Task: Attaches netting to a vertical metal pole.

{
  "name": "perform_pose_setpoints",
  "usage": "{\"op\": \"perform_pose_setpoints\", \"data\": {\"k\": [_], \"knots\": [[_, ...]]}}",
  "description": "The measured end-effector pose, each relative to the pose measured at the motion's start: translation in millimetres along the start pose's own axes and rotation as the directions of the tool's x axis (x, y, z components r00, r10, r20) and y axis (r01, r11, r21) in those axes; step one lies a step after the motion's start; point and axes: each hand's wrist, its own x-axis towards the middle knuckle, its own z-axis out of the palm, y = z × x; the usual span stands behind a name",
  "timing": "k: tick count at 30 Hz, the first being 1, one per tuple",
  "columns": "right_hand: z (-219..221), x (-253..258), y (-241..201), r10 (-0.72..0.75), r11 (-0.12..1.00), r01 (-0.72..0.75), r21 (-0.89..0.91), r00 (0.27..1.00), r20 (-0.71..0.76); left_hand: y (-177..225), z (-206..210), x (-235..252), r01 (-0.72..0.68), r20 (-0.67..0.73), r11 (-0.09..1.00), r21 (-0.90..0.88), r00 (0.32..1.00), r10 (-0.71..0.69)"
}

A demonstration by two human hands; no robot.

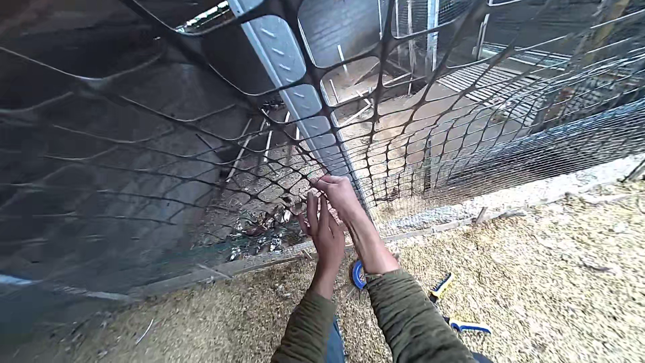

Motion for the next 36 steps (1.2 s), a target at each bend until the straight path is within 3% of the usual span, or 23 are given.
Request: {"op": "perform_pose_setpoints", "data": {"k": [2,5,7,14,19,24,27,31,33,36], "knots": [[-1,-2,-4,0.036,0.999,-0.036,0.007,0.999,-0.001,-1,-8,-8,0.004,-0.065,0.998,-0.061,0.998,-0.008],[-2,-4,-6,0.059,0.998,-0.059,0.027,0.998,0.007,4,-23,7,0.236,0.002,0.954,-0.187,0.971,-0.24],[-2,-4,-5,0.052,0.998,-0.052,0.038,0.999,0.016,1,-27,25,0.298,0.039,0.938,-0.179,0.954,-0.296],[-5,-4,-4,0.055,0.996,-0.058,0.074,0.998,0.042,-11,-28,49,0.089,0.045,0.995,0.05,0.995,-0.091],[-6,-5,-5,0.06,0.995,-0.062,0.076,0.998,0.037,-23,-23,52,-0.065,-0.024,0.996,0.054,0.998,0.066],[-2,-3,6,-0.067,0.998,0.067,0.011,0.998,-0.003,-31,-24,56,-0.091,0.064,0.996,-0.018,0.994,0.092],[5,-12,15,-0.224,0.961,0.202,-0.187,0.969,-0.104,-39,-23,69,-0.079,0.134,0.996,-0.046,0.987,0.084],[20,-21,40,-0.525,0.808,0.401,-0.431,0.823,-0.218,-50,-19,88,-0.094,0.216,0.993,-0.073,0.97,0.108],[22,-29,46,-0.543,0.81,0.4,-0.428,0.787,-0.293,-53,-16,97,-0.091,0.241,0.99,-0.108,0.964,0.115],[20,-39,48,-0.388,0.919,0.301,-0.255,0.807,-0.445,-54,-16,103,-0.054,0.28,0.981,-0.184,0.954,0.105]]}}
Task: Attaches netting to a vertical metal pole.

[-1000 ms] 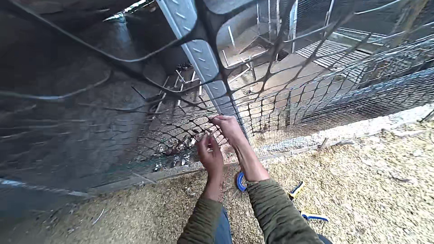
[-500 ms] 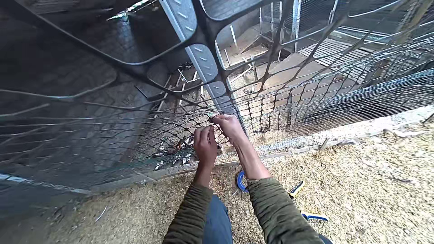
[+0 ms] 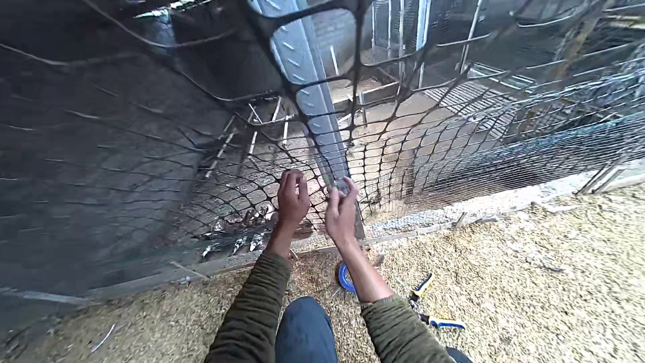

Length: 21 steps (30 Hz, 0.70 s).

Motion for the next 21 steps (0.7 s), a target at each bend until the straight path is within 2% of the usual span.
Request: {"op": "perform_pose_setpoints", "data": {"k": [3,5,8,11,13,16,21], "knots": [[-12,0,-5,0.212,0.974,-0.207,0.091,0.976,-0.048,-5,-4,-5,-0.016,0.087,0.993,-0.119,0.996,0.026],[-22,2,-13,0.264,0.964,-0.264,0.008,0.964,0.023,-8,-11,-8,-0.034,0.214,0.982,-0.188,0.974,0.075],[-29,8,-25,0.218,0.968,-0.19,-0.165,0.959,0.179,0,-28,-12,-0.057,0.441,0.974,-0.218,0.885,0.15],[-33,12,-37,0.216,0.951,-0.115,-0.286,0.911,0.352,7,-44,-18,-0.127,0.537,0.956,-0.264,0.804,0.255],[-32,12,-41,0.247,0.943,-0.105,-0.316,0.858,0.451,9,-47,-24,-0.16,0.57,0.945,-0.286,0.764,0.302],[-32,15,-46,0.34,0.929,-0.18,-0.325,0.764,0.549,13,-46,-37,-0.214,0.571,0.939,-0.269,0.75,0.334],[-47,22,-60,0.35,0.937,-0.245,-0.25,0.682,0.642,37,-43,-61,-0.201,0.431,0.932,-0.302,0.843,0.321]]}}
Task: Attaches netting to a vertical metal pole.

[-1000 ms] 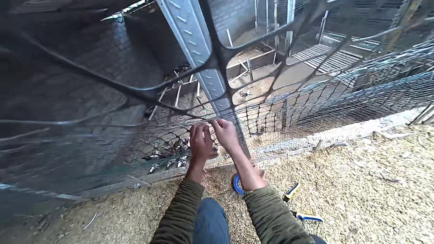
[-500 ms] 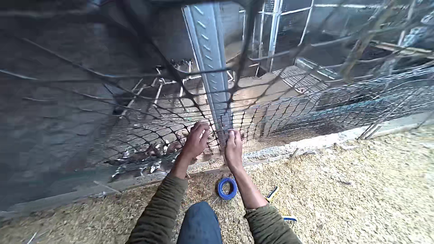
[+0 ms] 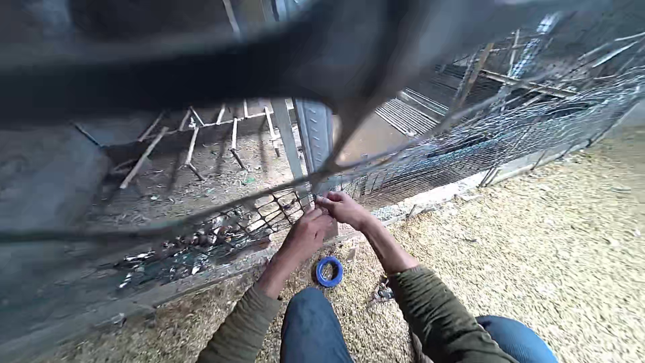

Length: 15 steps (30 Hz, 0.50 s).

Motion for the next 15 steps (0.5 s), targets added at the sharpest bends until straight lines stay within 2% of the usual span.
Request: {"op": "perform_pose_setpoints", "data": {"k": [4,6,11,13,15], "knots": [[-13,-14,-3,0.014,1.0,-0.014,0.004,1.0,-0.005,9,-2,1,0.029,-0.146,0.996,-0.084,0.988,-0.041],[-22,-21,0,0.017,0.999,-0.017,-0.046,1.0,-0.007,2,-4,7,0.032,-0.216,0.999,-0.03,0.976,-0.038],[-30,-38,-4,-0.005,0.989,0.0,-0.147,1.0,-0.03,-22,7,31,-0.16,-0.175,0.967,0.201,0.965,0.196],[-33,-41,-5,-0.006,0.989,-0.002,-0.149,0.998,-0.055,-27,9,39,-0.219,-0.187,0.95,0.224,0.947,0.263],[-36,-43,2,0.007,0.997,-0.015,-0.074,0.993,-0.116,-30,8,44,-0.257,-0.193,0.944,0.205,0.935,0.297]]}}
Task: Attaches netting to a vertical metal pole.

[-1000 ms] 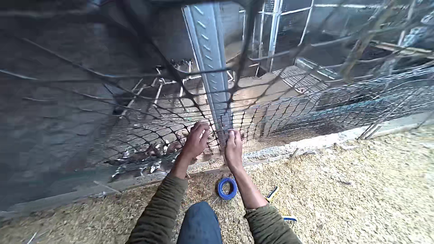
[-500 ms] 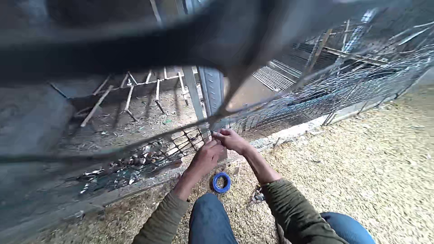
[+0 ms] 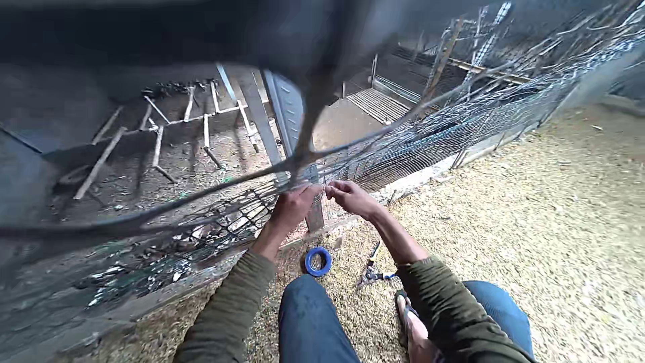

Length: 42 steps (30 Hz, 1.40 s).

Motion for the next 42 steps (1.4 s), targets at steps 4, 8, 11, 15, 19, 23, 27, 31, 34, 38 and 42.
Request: {"op": "perform_pose_setpoints", "data": {"k": [4,8,11,15,19,23,27,31,34,38,42], "knots": [[3,0,22,0.024,0.987,0.002,0.16,0.987,-0.16,10,5,11,-0.063,-0.039,0.994,-0.086,0.997,0.06],[10,-2,23,-0.057,0.982,0.014,-0.19,0.973,-0.223,18,17,24,0.034,-0.047,0.995,-0.089,0.998,-0.038],[20,-13,17,-0.146,0.944,0.077,-0.319,0.97,-0.196,22,21,30,0.088,0.032,0.995,-0.055,0.996,-0.086],[21,-26,14,-0.217,0.924,0.126,-0.36,0.95,-0.224,22,20,28,0.047,0.099,0.999,-0.012,0.994,-0.046],[25,-33,10,-0.226,0.883,0.124,-0.452,0.958,-0.178,21,13,24,-0.024,0.187,1.0,0.018,0.982,0.021],[27,-36,13,-0.28,0.85,0.185,-0.493,0.952,-0.126,26,7,25,-0.001,0.2,1.0,0.011,0.98,-0.001],[27,-43,27,-0.387,0.861,0.208,-0.465,0.86,-0.332,22,8,21,0.021,0.264,0.999,0.048,0.964,-0.032],[27,-41,25,-0.481,0.837,0.191,-0.512,0.703,-0.524,34,-4,34,0.024,0.307,0.997,0.068,0.951,-0.044],[25,-36,14,-0.406,0.843,0.184,-0.505,0.833,-0.375,49,-21,46,0.065,0.372,0.997,0.038,0.925,-0.074],[34,-26,27,-0.513,0.79,0.266,-0.553,0.78,-0.358,14,2,22,-0.101,0.267,0.995,0.014,0.959,0.093],[35,-22,34,-0.529,0.779,0.26,-0.571,0.76,-0.376,10,-6,24,-0.046,0.301,0.99,-0.13,0.95,0.084]]}}
